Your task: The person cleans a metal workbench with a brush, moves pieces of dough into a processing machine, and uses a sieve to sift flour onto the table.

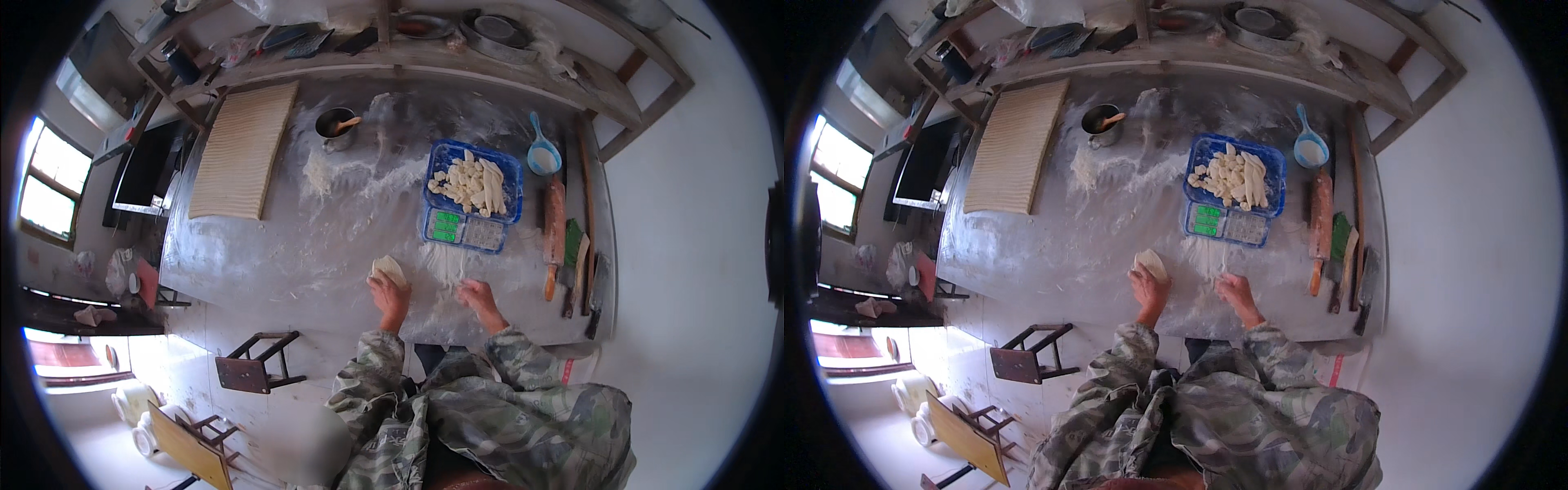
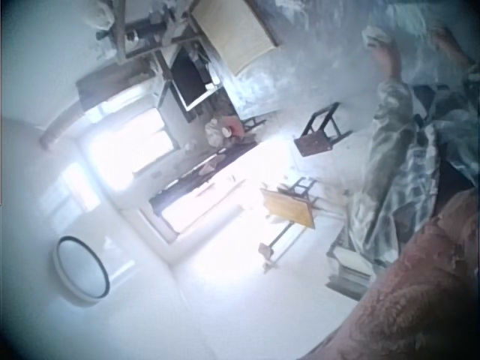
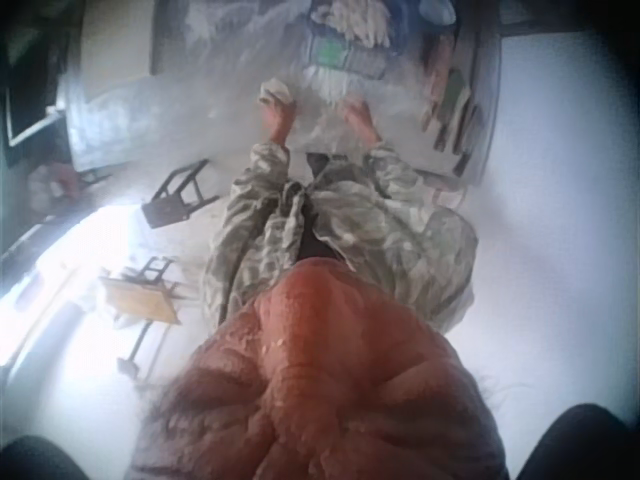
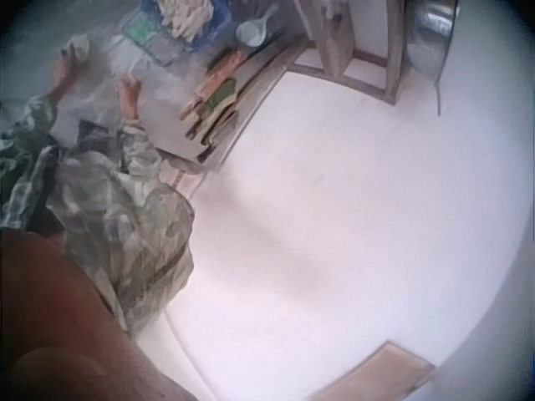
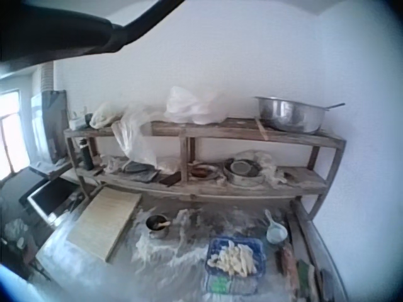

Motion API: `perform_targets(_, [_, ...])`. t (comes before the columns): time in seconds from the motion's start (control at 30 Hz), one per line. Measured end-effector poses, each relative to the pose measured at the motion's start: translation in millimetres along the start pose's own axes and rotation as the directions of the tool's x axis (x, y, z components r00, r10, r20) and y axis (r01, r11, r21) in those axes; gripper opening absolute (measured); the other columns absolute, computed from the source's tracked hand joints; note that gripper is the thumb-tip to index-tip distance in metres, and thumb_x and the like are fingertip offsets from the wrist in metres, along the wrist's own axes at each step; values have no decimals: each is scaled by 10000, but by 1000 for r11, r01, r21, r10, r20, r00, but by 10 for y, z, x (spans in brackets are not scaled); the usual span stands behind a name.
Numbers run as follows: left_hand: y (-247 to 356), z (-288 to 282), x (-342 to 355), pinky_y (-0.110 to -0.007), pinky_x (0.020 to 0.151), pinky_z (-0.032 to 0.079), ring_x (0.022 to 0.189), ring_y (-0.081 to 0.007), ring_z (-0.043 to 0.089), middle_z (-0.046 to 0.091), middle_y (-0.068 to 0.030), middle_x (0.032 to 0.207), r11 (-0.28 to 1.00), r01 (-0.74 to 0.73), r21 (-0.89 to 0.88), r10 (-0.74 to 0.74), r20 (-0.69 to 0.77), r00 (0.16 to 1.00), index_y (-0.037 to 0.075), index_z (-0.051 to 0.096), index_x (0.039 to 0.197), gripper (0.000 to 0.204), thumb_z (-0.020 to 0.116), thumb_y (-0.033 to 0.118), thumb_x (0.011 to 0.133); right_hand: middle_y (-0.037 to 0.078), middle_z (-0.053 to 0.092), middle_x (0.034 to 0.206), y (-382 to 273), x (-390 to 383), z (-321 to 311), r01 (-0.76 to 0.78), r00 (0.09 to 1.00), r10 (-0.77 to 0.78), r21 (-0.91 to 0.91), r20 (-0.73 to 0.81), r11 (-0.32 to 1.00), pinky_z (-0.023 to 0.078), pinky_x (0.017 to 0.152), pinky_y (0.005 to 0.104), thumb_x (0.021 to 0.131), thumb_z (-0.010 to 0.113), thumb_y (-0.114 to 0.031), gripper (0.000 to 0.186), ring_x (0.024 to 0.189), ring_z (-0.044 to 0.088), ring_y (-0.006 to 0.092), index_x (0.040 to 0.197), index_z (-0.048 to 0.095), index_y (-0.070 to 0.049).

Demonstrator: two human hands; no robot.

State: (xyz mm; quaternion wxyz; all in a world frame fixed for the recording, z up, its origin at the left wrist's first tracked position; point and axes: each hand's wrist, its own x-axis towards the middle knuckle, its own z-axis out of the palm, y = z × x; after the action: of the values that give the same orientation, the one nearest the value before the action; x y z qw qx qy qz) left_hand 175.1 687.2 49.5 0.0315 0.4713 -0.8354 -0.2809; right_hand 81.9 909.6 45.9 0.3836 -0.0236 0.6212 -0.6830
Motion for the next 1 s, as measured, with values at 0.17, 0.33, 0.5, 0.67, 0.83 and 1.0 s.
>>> perform_targets(0.17, [-118, 186, 109, -457, 890, 477, 1080, -440, 506, 371, -261, 1315, 993, 37, 108, -30, -66, 997, 22, 380, 1370, 878, 773, 289, 631, 30, 670, 868, 213, -80, 91, -180, 982, 162, -229, -95, 957, 477, 594, 246, 888, 616, -219, 322, 724, 629, 115, 1121, 635, 3])
perform_targets(0.33, [-735, 21, 484, -433, 868, 498, 1055, -328, 558, 525, -221, 1207, 942, 135, -306, -130, 38, 991, 5, 545, 1248, 631, 707, 287, 707, 55, 684, 943, 46, -100, 320, -251, 968, 246, -285, -55, 925, 490, 610, 263, 897, 600, -240, 358, 771, 655, 140, 1159, 619, 3])
perform_targets(0.5, [-723, -927, 274, -363, 757, 531, 912, -201, 615, 623, -83, 1026, 83, 464, -882, -62, 460, 886, 24, 596, 1208, 476, 631, 190, 763, 96, 683, 1008, 23, 92, 395, -204, 976, 218, -324, 7, 924, 504, 627, 280, 904, 580, -237, 414, 796, 671, 174, 1231, 572, 17])
perform_targets(0.67, [-1663, -1615, -397, -328, 742, 532, 890, -172, 620, 634, -68, 1041, -40, 253, -967, -97, 255, 962, 13, 553, 1272, 534, 616, 170, 765, 132, 683, 1016, -41, 146, 1100, -213, 957, 278, -446, 86, 869, 523, 641, 297, 903, 563, -205, 440, 879, 688, 213, 1274, 528, 29])
perform_targets(0.83, [-2990, -2047, -1576, -292, 774, 518, 899, -149, 620, 634, -50, 1056, -39, 68, -997, -459, 79, 885, 15, 543, 1283, 575, 635, 164, 736, 147, 681, 1042, 189, -90, 1849, -202, 906, 380, -600, 185, 774, 527, 615, 280, 901, 571, -200, 451, 856, 693, 210, 1290, 520, 23])
perform_targets(1.0, [-4564, -2198, -3285, -340, 883, 494, 988, -244, 620, 642, -135, 1123, 432, 188, -882, -859, -339, 382, -8, 565, 1264, 585, 670, 162, 715, 142, 681, 1041, 706, -527, 2549, -118, 813, 482, -717, 327, 687, 534, 601, 268, 902, 571, -198, 446, 830, 695, 199, 1290, 523, 17])
